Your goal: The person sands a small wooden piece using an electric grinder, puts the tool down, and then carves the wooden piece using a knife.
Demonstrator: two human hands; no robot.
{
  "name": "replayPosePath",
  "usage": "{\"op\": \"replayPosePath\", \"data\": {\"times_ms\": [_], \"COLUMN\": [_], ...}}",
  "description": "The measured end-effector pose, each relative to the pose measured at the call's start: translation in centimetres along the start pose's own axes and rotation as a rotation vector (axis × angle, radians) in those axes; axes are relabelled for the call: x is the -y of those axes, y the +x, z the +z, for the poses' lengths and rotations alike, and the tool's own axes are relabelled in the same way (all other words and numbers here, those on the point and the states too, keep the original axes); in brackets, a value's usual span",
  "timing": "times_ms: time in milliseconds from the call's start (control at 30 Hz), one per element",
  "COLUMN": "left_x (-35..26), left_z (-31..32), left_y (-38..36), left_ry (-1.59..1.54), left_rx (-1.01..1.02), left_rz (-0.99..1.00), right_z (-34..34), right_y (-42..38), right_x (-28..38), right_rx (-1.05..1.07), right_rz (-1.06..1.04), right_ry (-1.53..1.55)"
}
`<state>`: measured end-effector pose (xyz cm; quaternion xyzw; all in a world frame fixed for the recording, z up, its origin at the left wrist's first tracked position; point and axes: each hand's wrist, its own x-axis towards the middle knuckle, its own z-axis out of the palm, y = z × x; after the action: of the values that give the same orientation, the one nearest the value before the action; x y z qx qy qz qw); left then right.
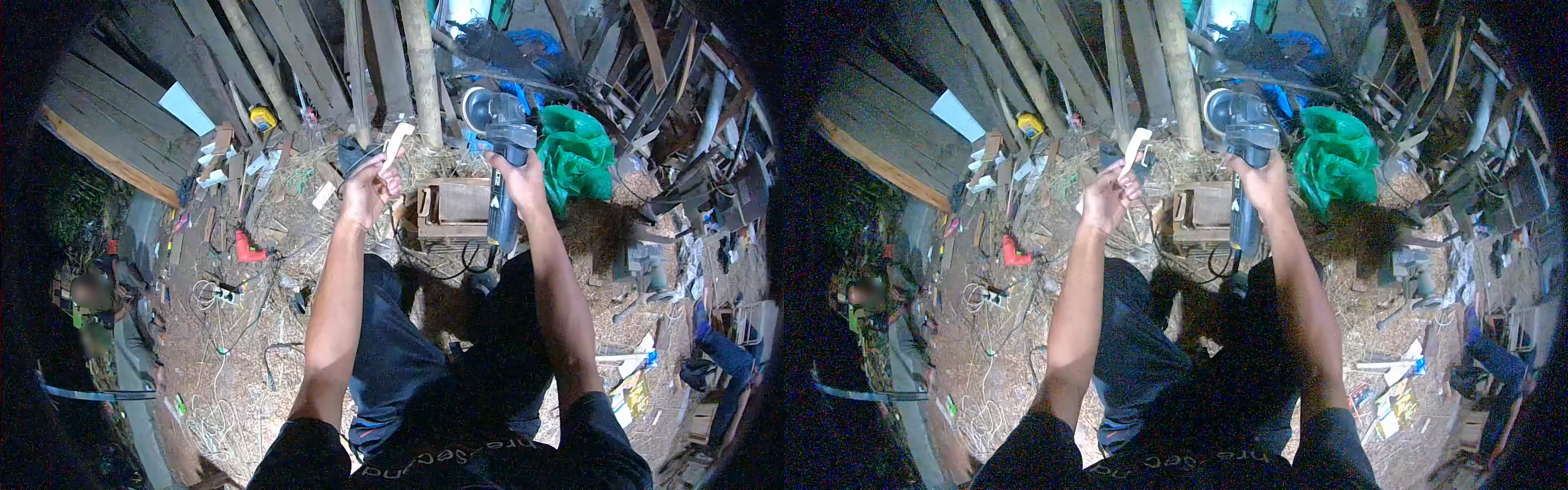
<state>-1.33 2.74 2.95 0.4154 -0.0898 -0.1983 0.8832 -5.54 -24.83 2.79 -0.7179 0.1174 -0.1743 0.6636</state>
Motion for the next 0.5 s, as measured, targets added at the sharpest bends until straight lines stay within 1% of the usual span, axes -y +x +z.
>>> {"op": "replayPosePath", "data": {"times_ms": [67, 167, 200, 267, 300, 333, 367, 400, 433, 467, 500], "left_x": [0.6, 1.2, 1.2, 2.0, 2.5, 2.9, 3.5, 3.6, 3.5, 4.0, 4.5], "left_z": [0.4, 0.6, 0.7, 1.0, 1.2, 0.2, -0.7, 0.1, 1.0, 0.5, 1.3], "left_y": [0.3, 0.4, 0.4, 0.4, 0.3, 0.3, 0.3, -0.4, -0.8, -0.8, -1.4], "left_ry": [-0.053, -0.037, 0.02, -0.033, -0.058, -0.107, -0.071, 0.068, 0.209, 0.33, 0.444], "left_rx": [0.013, 0.068, 0.083, -0.132, -0.237, -0.169, -0.184, -0.197, -0.206, -0.147, -0.115], "left_rz": [-0.002, 0.011, 0.026, 0.062, 0.069, 0.092, 0.137, 0.141, 0.153, 0.164, 0.179], "right_z": [-0.1, -0.3, -0.3, -0.2, 0.0, 0.3, 0.5, 0.6, 1.1, 0.9, 1.3], "right_y": [-0.1, 0.0, 0.1, 0.1, -0.1, -0.4, -0.5, 0.4, 0.4, 0.0, 0.5], "right_x": [0.7, 0.7, 0.7, 0.6, 1.0, 1.5, 1.7, 0.7, 1.1, 1.5, 1.1], "right_rx": [-0.04, -0.073, -0.078, -0.092, -0.089, -0.094, -0.104, -0.092, -0.077, -0.028, -0.08], "right_rz": [0.037, 0.053, 0.058, 0.058, 0.076, 0.099, 0.121, 0.117, 0.107, 0.182, 0.18], "right_ry": [0.053, 0.064, 0.064, 0.057, 0.105, 0.151, 0.195, 0.222, 0.25, 0.306, 0.301]}}
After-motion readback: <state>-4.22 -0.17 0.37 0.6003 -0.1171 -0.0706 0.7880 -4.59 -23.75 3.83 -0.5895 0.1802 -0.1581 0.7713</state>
